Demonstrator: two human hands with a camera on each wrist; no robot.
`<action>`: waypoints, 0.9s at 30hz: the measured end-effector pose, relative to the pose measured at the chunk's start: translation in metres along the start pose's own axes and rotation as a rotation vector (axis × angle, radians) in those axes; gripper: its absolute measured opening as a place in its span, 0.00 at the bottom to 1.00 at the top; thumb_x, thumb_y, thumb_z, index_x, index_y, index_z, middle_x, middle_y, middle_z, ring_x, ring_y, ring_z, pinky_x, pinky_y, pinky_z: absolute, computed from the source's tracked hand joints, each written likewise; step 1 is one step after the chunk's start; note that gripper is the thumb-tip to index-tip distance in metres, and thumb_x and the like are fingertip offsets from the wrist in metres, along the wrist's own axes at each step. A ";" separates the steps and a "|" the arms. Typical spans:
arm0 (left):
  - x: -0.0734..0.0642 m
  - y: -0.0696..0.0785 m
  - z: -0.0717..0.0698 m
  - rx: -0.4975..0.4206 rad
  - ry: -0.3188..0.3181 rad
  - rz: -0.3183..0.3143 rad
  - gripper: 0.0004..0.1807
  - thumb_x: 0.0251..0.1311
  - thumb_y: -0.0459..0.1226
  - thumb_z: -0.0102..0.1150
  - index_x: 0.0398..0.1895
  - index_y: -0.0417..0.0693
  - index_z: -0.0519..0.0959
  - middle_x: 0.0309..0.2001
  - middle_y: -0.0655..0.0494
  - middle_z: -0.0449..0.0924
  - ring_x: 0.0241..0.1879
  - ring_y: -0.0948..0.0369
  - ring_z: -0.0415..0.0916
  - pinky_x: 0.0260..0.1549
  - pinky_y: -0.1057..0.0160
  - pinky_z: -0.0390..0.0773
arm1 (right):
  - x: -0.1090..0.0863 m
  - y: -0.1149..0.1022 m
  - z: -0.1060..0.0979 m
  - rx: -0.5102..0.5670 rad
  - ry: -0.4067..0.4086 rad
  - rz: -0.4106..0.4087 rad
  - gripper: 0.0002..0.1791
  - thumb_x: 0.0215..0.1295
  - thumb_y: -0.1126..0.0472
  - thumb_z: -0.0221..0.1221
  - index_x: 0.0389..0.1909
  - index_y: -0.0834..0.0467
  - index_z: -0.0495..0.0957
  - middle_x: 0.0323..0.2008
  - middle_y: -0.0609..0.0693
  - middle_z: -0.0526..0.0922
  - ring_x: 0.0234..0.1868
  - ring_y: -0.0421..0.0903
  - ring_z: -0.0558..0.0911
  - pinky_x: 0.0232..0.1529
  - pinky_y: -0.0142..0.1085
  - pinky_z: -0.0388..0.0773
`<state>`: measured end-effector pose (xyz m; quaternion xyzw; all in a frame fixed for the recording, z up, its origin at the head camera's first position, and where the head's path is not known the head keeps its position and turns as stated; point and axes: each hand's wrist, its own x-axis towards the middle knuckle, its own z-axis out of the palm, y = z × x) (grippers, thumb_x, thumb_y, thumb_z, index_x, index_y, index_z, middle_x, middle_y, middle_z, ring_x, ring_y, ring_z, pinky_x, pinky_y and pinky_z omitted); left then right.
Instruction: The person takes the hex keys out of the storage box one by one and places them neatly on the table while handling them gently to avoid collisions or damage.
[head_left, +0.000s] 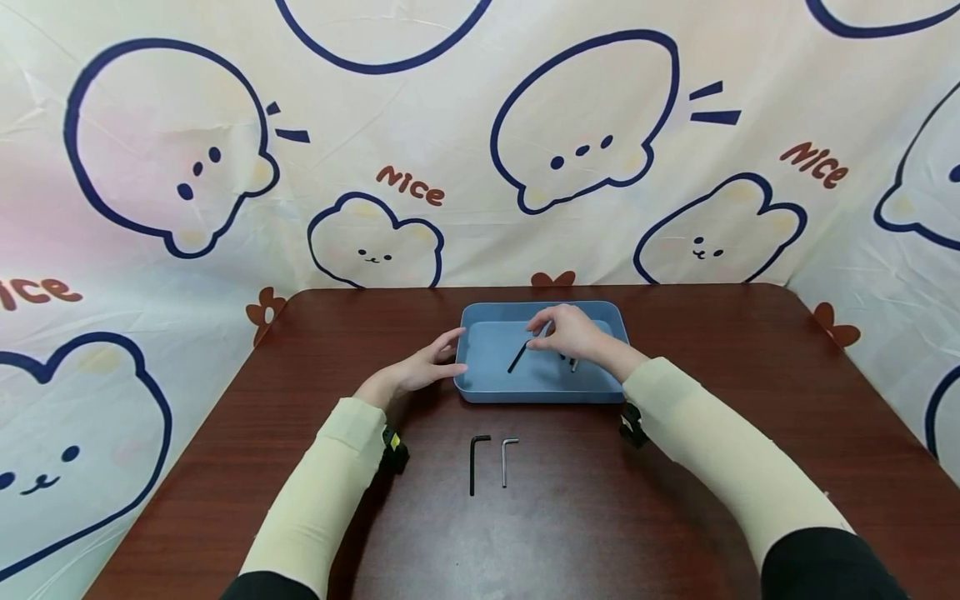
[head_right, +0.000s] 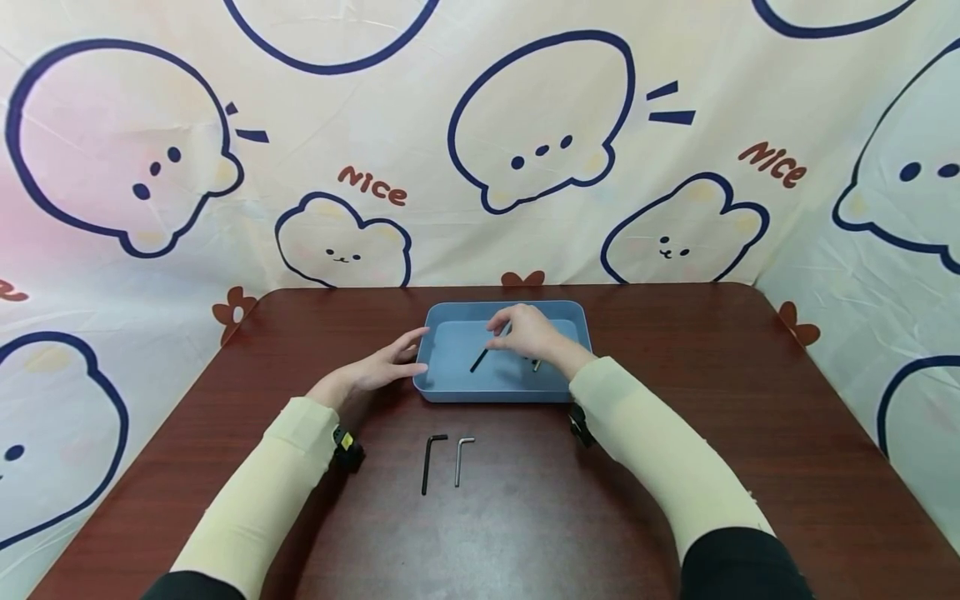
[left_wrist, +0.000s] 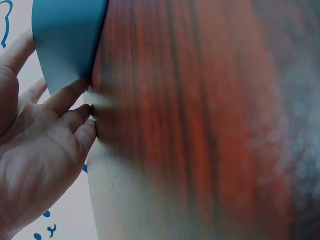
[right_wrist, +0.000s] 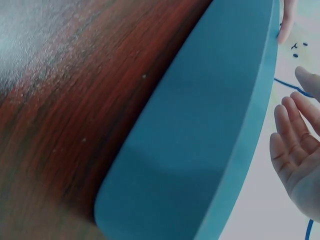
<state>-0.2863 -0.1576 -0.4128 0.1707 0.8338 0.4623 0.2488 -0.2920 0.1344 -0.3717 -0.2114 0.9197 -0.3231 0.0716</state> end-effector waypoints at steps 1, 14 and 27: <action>0.000 0.000 0.000 0.000 0.000 0.001 0.41 0.70 0.42 0.54 0.78 0.55 0.43 0.76 0.39 0.43 0.74 0.46 0.41 0.66 0.37 0.44 | 0.001 0.002 0.000 0.004 0.001 0.001 0.19 0.62 0.58 0.67 0.52 0.62 0.81 0.44 0.53 0.82 0.42 0.51 0.79 0.37 0.39 0.77; 0.005 -0.003 -0.002 -0.026 -0.015 -0.028 0.41 0.70 0.39 0.54 0.78 0.51 0.41 0.75 0.37 0.41 0.74 0.44 0.39 0.66 0.37 0.42 | 0.006 0.013 0.003 0.016 0.010 0.038 0.24 0.62 0.57 0.66 0.57 0.64 0.77 0.48 0.57 0.80 0.47 0.52 0.79 0.44 0.43 0.76; 0.002 -0.001 -0.001 -0.016 -0.002 -0.013 0.40 0.70 0.41 0.54 0.78 0.56 0.43 0.75 0.39 0.44 0.74 0.46 0.41 0.65 0.36 0.43 | 0.012 0.022 0.011 0.058 0.014 0.070 0.25 0.62 0.59 0.66 0.59 0.63 0.76 0.50 0.58 0.78 0.50 0.53 0.79 0.46 0.44 0.76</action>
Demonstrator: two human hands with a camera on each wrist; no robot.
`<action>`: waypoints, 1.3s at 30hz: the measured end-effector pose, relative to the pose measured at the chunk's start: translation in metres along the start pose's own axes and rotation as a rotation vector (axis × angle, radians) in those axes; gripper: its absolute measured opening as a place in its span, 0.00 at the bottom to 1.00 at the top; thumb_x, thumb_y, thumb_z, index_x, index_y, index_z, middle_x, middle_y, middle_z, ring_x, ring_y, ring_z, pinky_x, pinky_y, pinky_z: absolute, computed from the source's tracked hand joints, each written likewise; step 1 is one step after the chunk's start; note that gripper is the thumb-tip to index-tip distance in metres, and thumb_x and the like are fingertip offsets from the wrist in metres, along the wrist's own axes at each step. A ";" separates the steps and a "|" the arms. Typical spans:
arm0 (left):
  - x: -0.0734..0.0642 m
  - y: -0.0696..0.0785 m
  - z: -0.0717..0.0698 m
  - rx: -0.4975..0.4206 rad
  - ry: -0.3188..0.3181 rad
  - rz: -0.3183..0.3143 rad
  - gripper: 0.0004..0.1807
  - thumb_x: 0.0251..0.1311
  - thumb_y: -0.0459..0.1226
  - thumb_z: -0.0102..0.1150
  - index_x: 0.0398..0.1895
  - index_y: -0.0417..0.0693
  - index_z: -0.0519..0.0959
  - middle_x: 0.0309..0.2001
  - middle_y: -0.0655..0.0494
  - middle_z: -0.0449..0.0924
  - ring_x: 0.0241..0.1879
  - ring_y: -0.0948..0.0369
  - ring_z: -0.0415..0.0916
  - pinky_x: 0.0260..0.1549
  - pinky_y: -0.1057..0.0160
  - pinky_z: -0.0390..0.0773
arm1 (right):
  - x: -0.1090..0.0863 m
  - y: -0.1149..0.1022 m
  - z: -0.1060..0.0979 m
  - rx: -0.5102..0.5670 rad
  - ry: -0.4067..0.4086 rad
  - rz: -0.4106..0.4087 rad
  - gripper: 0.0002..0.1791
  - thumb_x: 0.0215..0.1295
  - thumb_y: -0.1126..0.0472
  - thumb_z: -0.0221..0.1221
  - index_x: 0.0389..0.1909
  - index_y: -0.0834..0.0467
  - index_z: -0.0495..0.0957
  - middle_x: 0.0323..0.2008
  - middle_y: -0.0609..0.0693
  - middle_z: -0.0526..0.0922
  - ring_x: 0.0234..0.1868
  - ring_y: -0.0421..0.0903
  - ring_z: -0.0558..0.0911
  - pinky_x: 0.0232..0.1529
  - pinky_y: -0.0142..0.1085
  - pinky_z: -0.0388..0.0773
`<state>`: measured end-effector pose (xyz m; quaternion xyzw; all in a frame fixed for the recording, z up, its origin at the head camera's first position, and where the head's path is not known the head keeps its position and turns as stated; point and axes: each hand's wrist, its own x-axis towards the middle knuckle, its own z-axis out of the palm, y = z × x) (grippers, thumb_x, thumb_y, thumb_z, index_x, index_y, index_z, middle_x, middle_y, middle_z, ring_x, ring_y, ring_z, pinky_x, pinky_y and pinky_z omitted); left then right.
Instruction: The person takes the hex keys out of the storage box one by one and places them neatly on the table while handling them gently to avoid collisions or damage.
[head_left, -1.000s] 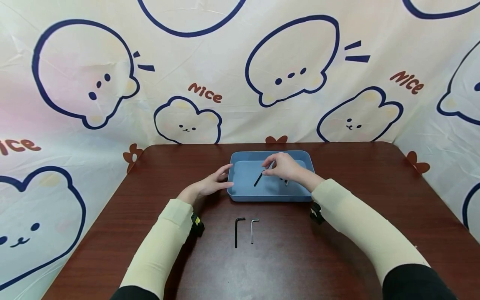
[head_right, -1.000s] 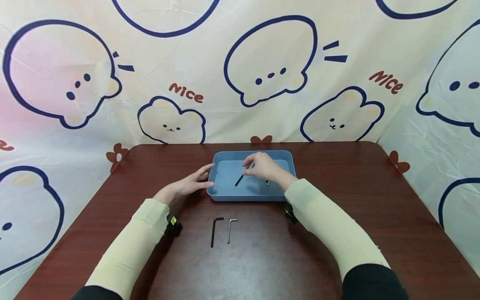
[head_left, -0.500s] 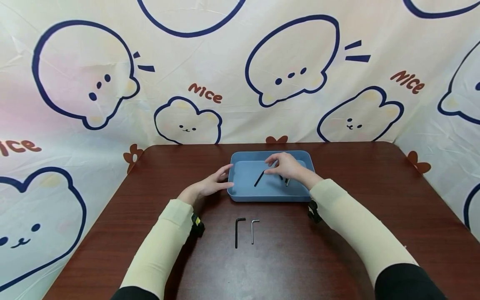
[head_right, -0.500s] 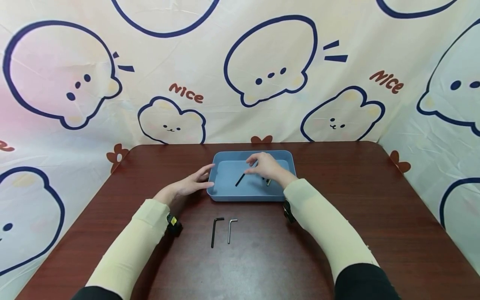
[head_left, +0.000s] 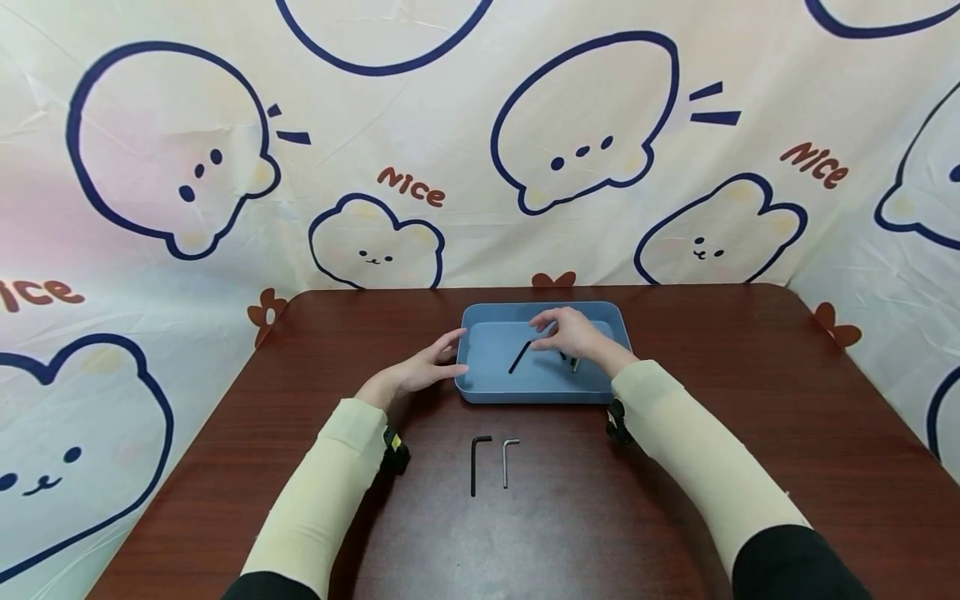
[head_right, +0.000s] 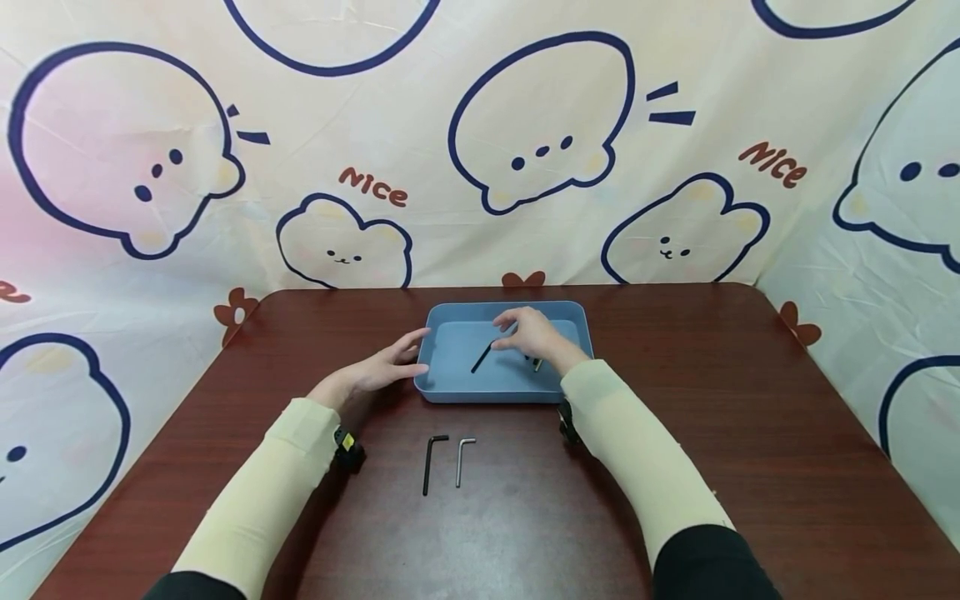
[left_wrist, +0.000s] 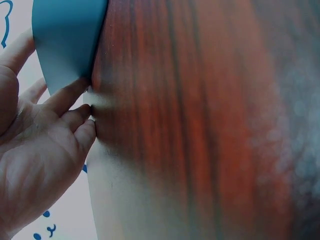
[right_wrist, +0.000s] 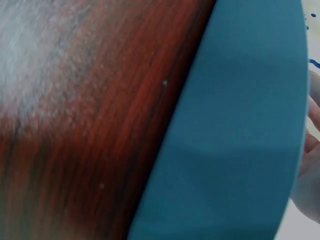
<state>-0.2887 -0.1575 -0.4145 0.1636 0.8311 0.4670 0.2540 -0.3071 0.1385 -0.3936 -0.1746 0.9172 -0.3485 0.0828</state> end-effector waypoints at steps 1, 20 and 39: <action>0.000 0.000 0.000 -0.001 0.000 -0.001 0.40 0.70 0.41 0.54 0.78 0.56 0.43 0.75 0.39 0.44 0.74 0.46 0.41 0.66 0.36 0.43 | 0.001 0.001 0.001 0.003 0.000 0.001 0.25 0.62 0.59 0.66 0.59 0.63 0.76 0.50 0.58 0.79 0.49 0.53 0.79 0.45 0.44 0.77; 0.001 -0.001 0.001 0.001 0.003 -0.004 0.40 0.70 0.41 0.54 0.78 0.56 0.43 0.76 0.40 0.44 0.74 0.46 0.41 0.66 0.36 0.42 | 0.008 0.008 0.018 -0.028 -0.009 0.066 0.23 0.63 0.61 0.66 0.58 0.62 0.78 0.54 0.57 0.80 0.50 0.52 0.78 0.46 0.43 0.77; 0.000 0.001 0.001 -0.001 0.009 -0.009 0.40 0.70 0.40 0.54 0.78 0.56 0.43 0.76 0.40 0.44 0.74 0.46 0.40 0.66 0.37 0.43 | 0.015 0.011 0.027 -0.047 0.058 0.125 0.10 0.63 0.63 0.65 0.44 0.58 0.86 0.45 0.53 0.84 0.50 0.51 0.78 0.51 0.45 0.74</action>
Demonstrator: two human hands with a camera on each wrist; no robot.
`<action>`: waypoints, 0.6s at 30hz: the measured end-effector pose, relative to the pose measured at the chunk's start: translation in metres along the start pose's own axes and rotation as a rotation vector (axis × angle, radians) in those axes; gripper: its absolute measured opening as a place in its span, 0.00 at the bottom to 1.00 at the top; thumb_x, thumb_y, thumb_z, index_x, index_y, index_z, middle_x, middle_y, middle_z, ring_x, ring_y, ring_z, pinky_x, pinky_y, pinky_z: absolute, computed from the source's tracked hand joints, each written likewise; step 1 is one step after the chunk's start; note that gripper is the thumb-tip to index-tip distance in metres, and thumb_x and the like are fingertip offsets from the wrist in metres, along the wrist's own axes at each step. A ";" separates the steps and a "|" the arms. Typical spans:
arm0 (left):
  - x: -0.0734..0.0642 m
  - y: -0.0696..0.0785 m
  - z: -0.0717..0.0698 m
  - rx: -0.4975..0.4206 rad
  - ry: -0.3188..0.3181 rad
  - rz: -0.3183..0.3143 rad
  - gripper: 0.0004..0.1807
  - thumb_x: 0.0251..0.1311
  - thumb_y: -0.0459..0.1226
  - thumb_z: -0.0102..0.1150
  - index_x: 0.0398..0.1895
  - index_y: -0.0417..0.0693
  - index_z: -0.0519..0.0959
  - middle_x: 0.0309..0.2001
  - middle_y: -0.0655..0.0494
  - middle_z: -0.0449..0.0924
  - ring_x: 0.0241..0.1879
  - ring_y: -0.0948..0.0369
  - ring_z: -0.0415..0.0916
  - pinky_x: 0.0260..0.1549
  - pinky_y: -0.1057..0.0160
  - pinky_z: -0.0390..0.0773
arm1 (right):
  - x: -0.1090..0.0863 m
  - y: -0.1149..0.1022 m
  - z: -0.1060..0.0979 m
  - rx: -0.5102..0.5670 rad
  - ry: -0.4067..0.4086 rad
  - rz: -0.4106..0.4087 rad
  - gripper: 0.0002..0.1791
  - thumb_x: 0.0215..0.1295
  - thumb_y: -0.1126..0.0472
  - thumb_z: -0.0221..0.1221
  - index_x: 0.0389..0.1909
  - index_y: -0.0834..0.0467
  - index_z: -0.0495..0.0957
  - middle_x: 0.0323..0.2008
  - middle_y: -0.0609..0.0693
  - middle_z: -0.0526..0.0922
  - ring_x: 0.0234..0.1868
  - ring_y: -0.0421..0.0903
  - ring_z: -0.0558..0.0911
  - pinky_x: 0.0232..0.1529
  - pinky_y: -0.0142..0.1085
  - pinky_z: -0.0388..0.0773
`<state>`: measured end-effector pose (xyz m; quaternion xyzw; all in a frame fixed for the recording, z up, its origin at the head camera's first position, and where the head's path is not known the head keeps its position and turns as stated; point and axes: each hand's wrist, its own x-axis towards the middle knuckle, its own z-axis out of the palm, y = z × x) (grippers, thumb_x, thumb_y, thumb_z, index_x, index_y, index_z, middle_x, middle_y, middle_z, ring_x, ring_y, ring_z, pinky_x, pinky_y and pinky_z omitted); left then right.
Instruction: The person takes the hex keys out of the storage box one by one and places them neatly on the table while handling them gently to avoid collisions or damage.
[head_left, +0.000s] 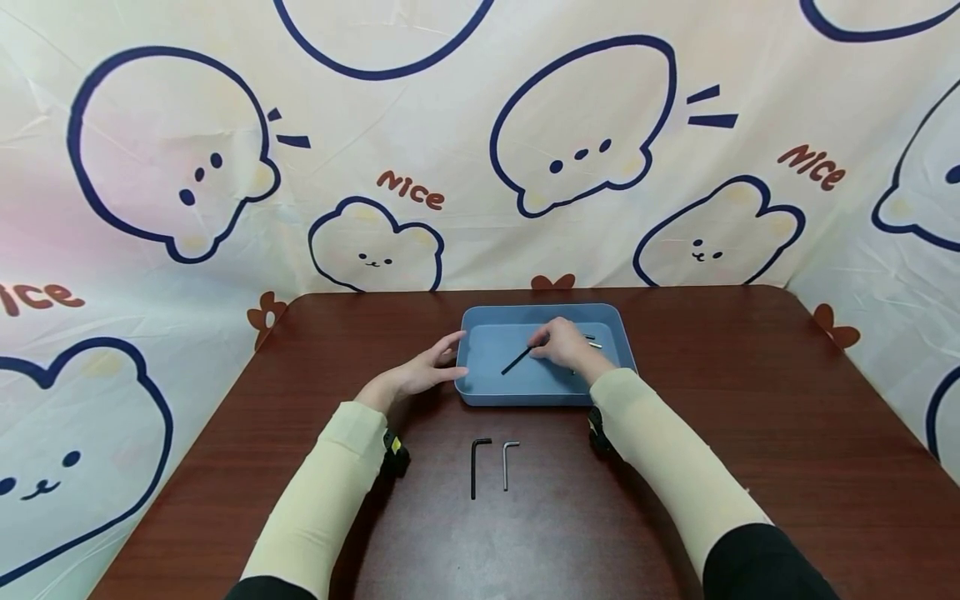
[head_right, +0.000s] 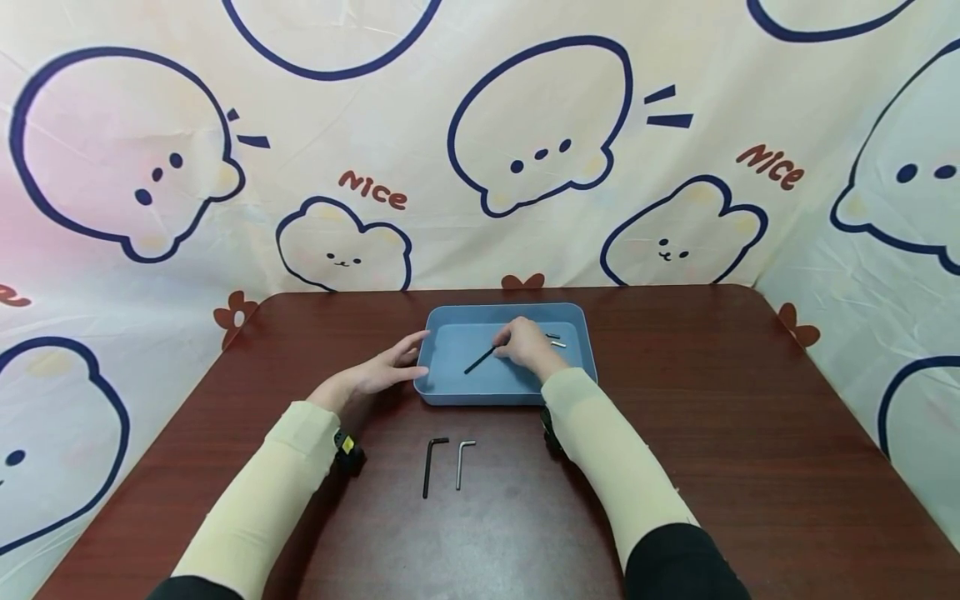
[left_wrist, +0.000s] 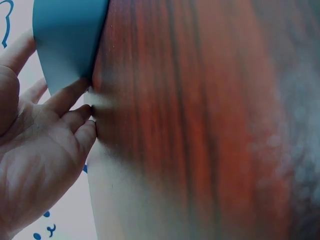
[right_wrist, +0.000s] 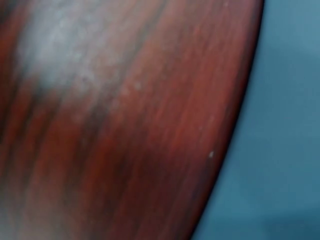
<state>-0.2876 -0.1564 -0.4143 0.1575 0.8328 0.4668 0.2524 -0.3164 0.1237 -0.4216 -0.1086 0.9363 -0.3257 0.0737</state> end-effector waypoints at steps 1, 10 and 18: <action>0.000 0.000 0.000 -0.001 0.000 0.000 0.40 0.70 0.40 0.54 0.78 0.56 0.43 0.76 0.40 0.44 0.74 0.46 0.40 0.66 0.37 0.43 | -0.001 0.000 0.000 0.002 0.003 0.007 0.09 0.63 0.63 0.65 0.43 0.58 0.86 0.44 0.52 0.84 0.50 0.51 0.78 0.50 0.45 0.74; -0.001 0.003 0.001 -0.003 -0.002 -0.005 0.40 0.70 0.41 0.53 0.78 0.56 0.43 0.76 0.39 0.43 0.74 0.45 0.40 0.65 0.36 0.43 | -0.006 -0.002 0.000 -0.015 0.033 0.017 0.06 0.63 0.61 0.65 0.39 0.57 0.88 0.41 0.51 0.85 0.47 0.50 0.79 0.48 0.44 0.74; -0.001 0.001 0.002 -0.007 0.006 -0.001 0.40 0.70 0.40 0.54 0.78 0.56 0.43 0.76 0.39 0.43 0.74 0.46 0.40 0.66 0.36 0.42 | -0.009 -0.004 -0.002 -0.082 0.069 -0.008 0.07 0.62 0.59 0.66 0.38 0.56 0.88 0.38 0.49 0.85 0.44 0.49 0.80 0.47 0.45 0.74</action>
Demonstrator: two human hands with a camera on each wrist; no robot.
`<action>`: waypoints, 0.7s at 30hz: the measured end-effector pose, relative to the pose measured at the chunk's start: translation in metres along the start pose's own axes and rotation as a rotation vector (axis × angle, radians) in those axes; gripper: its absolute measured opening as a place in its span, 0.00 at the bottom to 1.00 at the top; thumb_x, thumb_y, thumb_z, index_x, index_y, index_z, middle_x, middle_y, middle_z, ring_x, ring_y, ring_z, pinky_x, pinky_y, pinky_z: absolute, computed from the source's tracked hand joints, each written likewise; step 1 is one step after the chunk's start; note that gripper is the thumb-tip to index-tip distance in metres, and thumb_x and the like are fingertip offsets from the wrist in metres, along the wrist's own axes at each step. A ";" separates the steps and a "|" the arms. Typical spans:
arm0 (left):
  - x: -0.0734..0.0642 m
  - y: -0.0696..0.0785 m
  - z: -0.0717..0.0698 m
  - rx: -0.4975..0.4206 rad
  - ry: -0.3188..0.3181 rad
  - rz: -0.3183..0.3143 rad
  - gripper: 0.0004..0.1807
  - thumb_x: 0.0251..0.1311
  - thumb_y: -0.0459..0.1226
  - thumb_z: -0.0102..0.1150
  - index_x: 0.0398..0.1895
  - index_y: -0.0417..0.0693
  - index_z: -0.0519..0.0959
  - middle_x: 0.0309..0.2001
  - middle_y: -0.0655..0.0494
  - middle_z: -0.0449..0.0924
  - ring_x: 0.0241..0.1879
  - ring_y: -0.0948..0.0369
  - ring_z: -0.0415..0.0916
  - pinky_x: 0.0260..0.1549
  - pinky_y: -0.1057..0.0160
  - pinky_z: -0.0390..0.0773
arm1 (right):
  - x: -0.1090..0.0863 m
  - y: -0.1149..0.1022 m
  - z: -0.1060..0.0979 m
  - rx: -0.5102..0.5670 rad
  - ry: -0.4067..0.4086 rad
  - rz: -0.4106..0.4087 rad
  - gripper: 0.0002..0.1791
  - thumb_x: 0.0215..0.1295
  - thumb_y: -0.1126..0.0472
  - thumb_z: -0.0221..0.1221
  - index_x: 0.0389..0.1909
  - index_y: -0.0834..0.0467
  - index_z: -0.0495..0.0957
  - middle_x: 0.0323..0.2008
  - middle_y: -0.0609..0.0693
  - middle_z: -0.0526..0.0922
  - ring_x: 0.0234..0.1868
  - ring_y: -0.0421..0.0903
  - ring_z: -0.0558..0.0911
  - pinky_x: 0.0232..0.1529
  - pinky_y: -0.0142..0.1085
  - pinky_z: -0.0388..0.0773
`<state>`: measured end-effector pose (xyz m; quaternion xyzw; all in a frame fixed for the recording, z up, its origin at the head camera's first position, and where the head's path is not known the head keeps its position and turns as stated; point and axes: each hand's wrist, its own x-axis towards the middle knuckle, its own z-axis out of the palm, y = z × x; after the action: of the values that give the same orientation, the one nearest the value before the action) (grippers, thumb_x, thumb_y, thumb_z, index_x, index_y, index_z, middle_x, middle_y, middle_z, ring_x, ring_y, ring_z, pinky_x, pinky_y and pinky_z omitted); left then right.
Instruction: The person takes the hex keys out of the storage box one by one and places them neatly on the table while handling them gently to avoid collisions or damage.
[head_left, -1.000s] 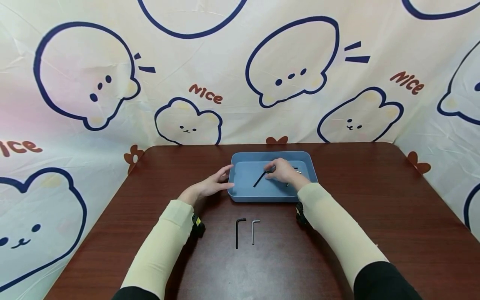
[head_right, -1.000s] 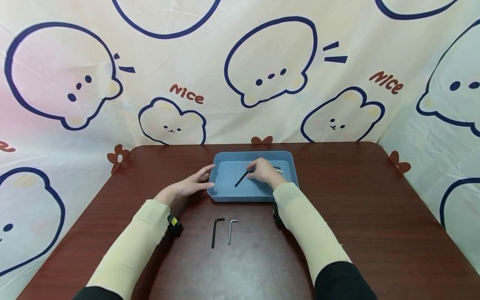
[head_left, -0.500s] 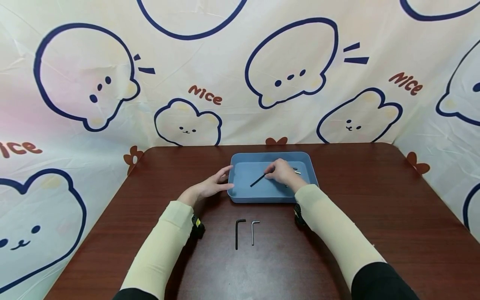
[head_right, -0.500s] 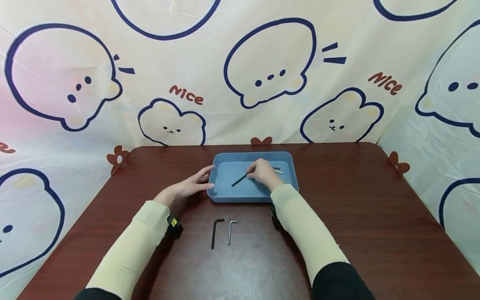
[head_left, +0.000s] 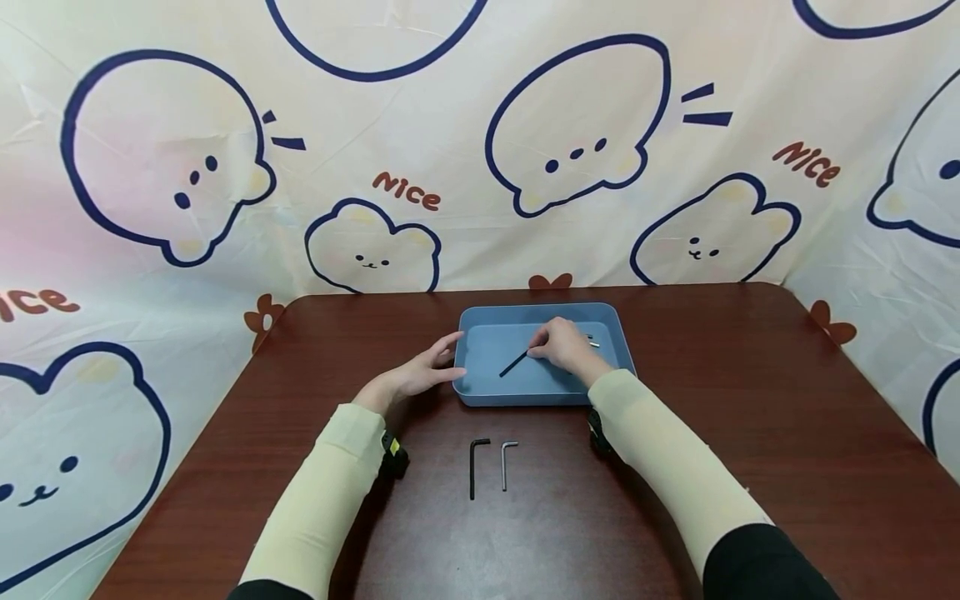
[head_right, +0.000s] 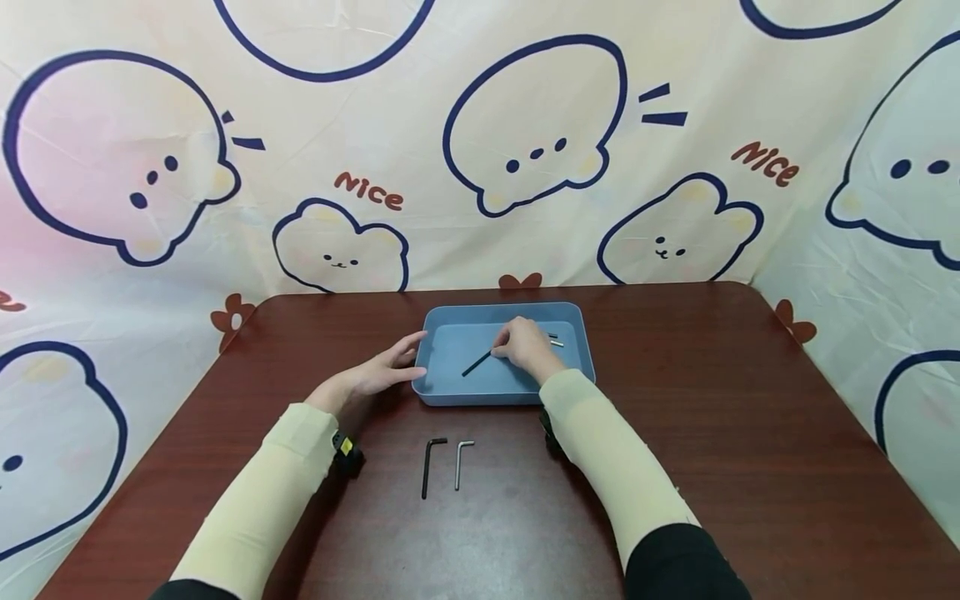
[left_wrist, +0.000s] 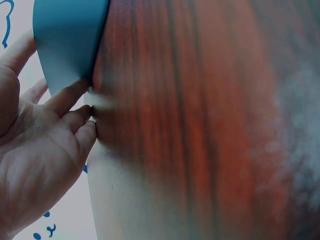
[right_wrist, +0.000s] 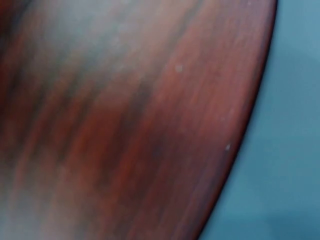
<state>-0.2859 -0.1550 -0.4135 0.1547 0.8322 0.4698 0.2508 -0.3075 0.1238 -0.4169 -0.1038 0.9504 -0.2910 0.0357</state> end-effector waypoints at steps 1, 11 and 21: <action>0.000 0.000 0.000 0.000 0.000 0.002 0.40 0.70 0.40 0.54 0.78 0.56 0.43 0.76 0.39 0.43 0.74 0.45 0.40 0.66 0.36 0.42 | 0.000 0.000 0.000 -0.008 0.008 0.004 0.06 0.62 0.58 0.67 0.37 0.55 0.88 0.38 0.49 0.85 0.44 0.49 0.80 0.47 0.45 0.73; -0.001 0.002 -0.001 0.010 0.002 0.006 0.40 0.70 0.41 0.54 0.78 0.56 0.43 0.75 0.39 0.43 0.74 0.46 0.40 0.66 0.37 0.43 | 0.002 0.002 0.000 0.025 -0.004 0.028 0.05 0.62 0.60 0.66 0.36 0.55 0.89 0.43 0.52 0.85 0.49 0.51 0.79 0.49 0.46 0.73; 0.001 -0.001 -0.002 0.005 -0.006 0.005 0.41 0.70 0.40 0.54 0.78 0.55 0.43 0.75 0.38 0.44 0.74 0.45 0.41 0.66 0.38 0.45 | 0.003 0.000 -0.001 -0.053 -0.035 -0.057 0.05 0.65 0.60 0.63 0.35 0.55 0.87 0.35 0.48 0.85 0.35 0.45 0.79 0.37 0.41 0.75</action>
<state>-0.2878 -0.1562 -0.4141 0.1589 0.8322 0.4679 0.2516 -0.3101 0.1234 -0.4164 -0.1368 0.9537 -0.2647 0.0415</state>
